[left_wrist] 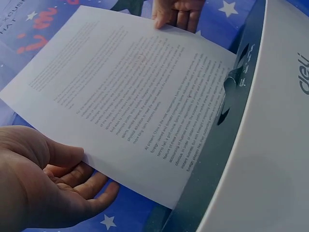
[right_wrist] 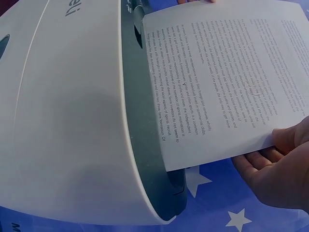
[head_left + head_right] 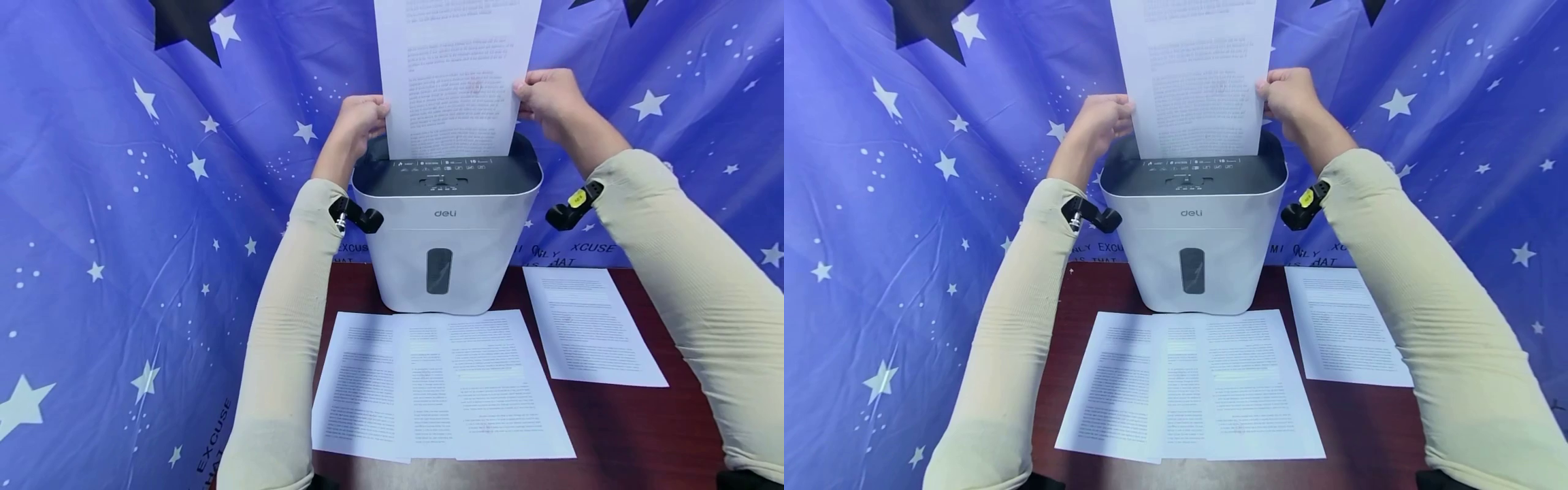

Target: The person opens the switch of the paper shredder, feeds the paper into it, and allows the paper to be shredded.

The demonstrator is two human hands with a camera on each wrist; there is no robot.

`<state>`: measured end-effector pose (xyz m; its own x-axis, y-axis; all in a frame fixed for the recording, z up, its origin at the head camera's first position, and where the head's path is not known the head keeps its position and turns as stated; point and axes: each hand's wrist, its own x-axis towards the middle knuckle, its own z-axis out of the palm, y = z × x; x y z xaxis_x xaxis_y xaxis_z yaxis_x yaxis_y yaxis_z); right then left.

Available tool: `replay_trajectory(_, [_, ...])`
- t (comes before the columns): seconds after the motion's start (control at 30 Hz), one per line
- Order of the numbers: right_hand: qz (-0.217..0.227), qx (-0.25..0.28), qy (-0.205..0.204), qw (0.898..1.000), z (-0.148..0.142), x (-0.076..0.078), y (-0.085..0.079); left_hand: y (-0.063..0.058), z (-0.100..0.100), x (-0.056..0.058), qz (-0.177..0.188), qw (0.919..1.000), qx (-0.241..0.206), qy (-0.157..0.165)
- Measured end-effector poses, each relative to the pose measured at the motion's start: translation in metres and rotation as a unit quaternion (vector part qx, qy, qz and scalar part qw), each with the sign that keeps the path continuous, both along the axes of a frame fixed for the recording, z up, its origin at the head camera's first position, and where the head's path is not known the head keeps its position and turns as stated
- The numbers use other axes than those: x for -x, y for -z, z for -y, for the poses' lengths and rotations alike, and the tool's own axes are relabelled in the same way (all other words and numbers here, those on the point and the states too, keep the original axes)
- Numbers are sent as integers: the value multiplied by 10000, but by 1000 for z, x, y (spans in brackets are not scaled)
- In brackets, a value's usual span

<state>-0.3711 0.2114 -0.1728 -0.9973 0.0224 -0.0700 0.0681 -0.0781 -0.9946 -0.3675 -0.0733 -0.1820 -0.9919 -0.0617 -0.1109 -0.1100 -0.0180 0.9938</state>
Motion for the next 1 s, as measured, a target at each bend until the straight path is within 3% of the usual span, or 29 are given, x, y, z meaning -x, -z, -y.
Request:
replay_trajectory(0.27, [213,-564,-238,9979,-2,0,9,6,1,1,209,9997,137,-76])
replay_trajectory(0.7, [403,-902,-509,9938,-2,3,16,17,1,5,302,9979,557,-117])
replay_trajectory(1.0, [322,-1201,-449,9912,-5,2,23,21,4,4,351,9967,737,-41])
